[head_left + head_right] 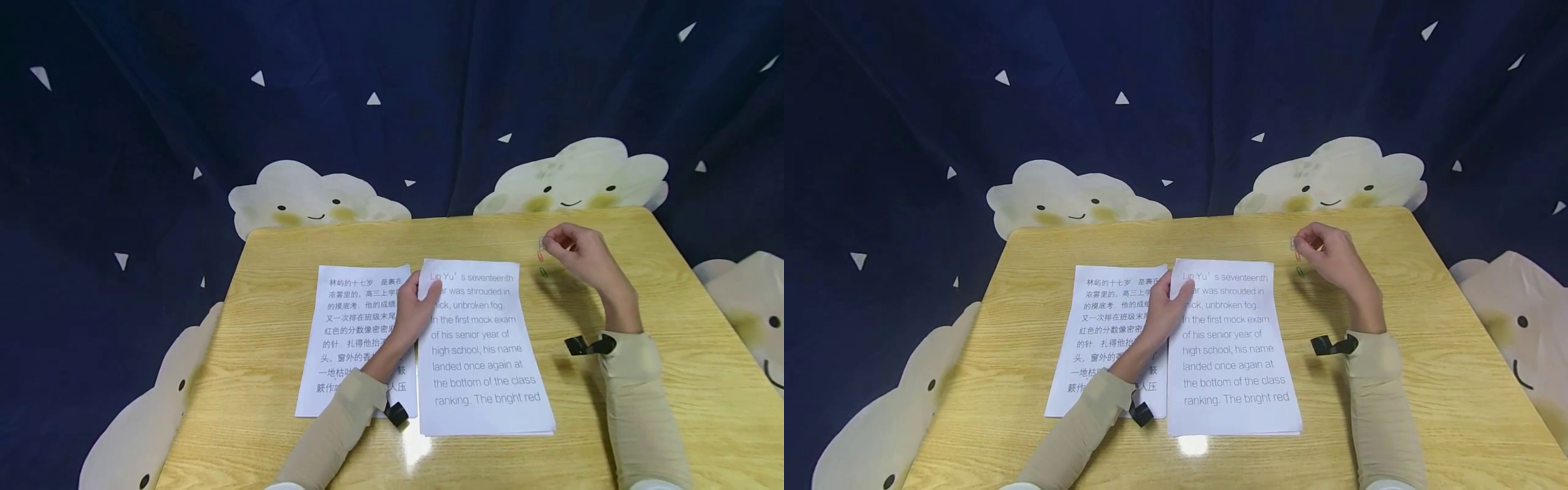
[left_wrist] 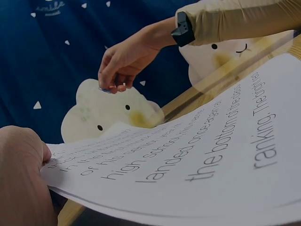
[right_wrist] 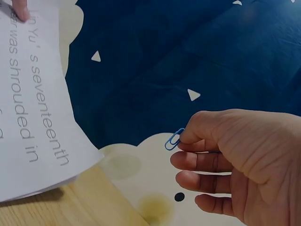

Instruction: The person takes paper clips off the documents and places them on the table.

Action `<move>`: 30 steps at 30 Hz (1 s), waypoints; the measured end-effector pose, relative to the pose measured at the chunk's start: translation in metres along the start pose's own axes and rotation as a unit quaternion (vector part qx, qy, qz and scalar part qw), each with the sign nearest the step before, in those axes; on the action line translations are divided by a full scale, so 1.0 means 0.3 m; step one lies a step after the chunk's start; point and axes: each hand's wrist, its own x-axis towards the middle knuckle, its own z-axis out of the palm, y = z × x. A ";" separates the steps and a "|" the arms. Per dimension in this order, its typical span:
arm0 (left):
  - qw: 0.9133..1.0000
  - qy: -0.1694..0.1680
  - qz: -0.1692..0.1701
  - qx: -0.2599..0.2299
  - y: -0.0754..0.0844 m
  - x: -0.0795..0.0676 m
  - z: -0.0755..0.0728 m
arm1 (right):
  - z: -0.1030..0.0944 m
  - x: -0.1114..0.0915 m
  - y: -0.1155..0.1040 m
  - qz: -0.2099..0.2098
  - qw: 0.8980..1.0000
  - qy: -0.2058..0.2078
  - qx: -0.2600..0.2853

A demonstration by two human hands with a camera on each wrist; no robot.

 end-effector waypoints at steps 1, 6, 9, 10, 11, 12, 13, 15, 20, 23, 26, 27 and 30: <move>1.000 0.000 0.001 0.001 -0.001 0.000 0.000 | -0.001 -0.001 0.006 0.003 1.000 -0.002 0.000; 1.000 0.009 -0.010 0.002 0.077 -0.022 0.003 | -0.004 0.000 0.039 0.016 1.000 -0.015 0.003; 1.000 0.013 -0.016 0.000 0.109 -0.029 0.005 | -0.003 0.001 0.056 0.020 1.000 -0.020 0.004; 1.000 0.013 -0.016 -0.001 0.110 -0.028 0.005 | -0.003 0.002 0.061 0.021 1.000 -0.021 0.004; 1.000 0.014 -0.014 -0.003 0.111 -0.028 0.004 | -0.002 0.003 0.063 0.022 1.000 -0.021 0.003; 1.000 0.014 -0.013 -0.004 0.112 -0.028 0.004 | -0.001 0.003 0.066 0.022 1.000 -0.022 0.003; 1.000 0.015 -0.011 -0.004 0.112 -0.027 0.003 | 0.000 0.004 0.068 0.022 1.000 -0.021 0.003; 1.000 0.016 -0.009 -0.005 0.114 -0.028 0.002 | 0.000 0.004 0.072 0.023 1.000 -0.019 0.002; 1.000 0.017 -0.007 -0.004 0.112 -0.028 -0.001 | 0.001 0.000 0.079 0.024 1.000 -0.006 0.000; 1.000 0.015 -0.011 -0.005 0.083 -0.018 -0.001 | 0.003 -0.002 0.084 0.025 1.000 -0.002 0.004; 1.000 0.011 -0.016 -0.005 0.043 -0.005 -0.001 | 0.004 -0.004 0.089 0.030 1.000 -0.002 0.005; 1.000 0.010 -0.018 -0.003 0.031 -0.001 0.000 | 0.004 -0.005 0.091 0.032 0.999 -0.002 0.005; 1.000 0.006 -0.018 -0.004 0.012 0.004 0.000 | 0.006 -0.008 0.100 0.041 0.999 -0.003 0.003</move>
